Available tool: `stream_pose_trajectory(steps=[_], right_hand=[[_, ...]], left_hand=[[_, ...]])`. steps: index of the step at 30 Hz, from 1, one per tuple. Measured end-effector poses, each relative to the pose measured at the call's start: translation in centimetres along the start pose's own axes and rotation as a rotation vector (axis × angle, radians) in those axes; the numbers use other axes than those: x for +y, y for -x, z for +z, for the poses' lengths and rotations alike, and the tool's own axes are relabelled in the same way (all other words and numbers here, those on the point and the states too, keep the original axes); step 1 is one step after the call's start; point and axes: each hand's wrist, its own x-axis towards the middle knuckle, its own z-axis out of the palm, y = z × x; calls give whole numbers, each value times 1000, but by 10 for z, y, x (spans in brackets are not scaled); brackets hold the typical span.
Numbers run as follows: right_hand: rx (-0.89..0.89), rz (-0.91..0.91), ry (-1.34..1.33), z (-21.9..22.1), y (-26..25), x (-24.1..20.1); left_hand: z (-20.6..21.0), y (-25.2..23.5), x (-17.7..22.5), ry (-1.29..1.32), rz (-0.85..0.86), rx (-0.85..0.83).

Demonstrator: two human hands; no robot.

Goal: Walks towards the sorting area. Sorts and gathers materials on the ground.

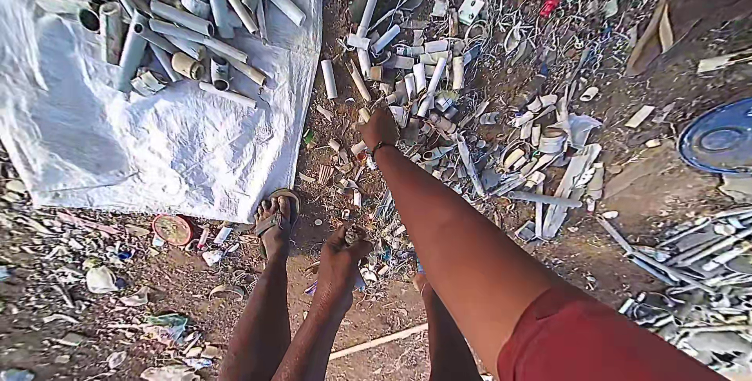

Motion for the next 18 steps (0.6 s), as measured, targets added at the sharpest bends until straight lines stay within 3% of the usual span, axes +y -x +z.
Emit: stream_pose_trajectory(steps=[4, 9, 18], right_hand=[[-39, 52, -12, 11, 2, -12], [158, -123, -68, 2, 0, -30], [93, 84, 34, -22, -30, -62]], left_hand=[[-17, -3, 17, 37, 2, 22], [-31, -5, 36, 85, 24, 18], [-49, -12, 47, 59, 15, 48]])
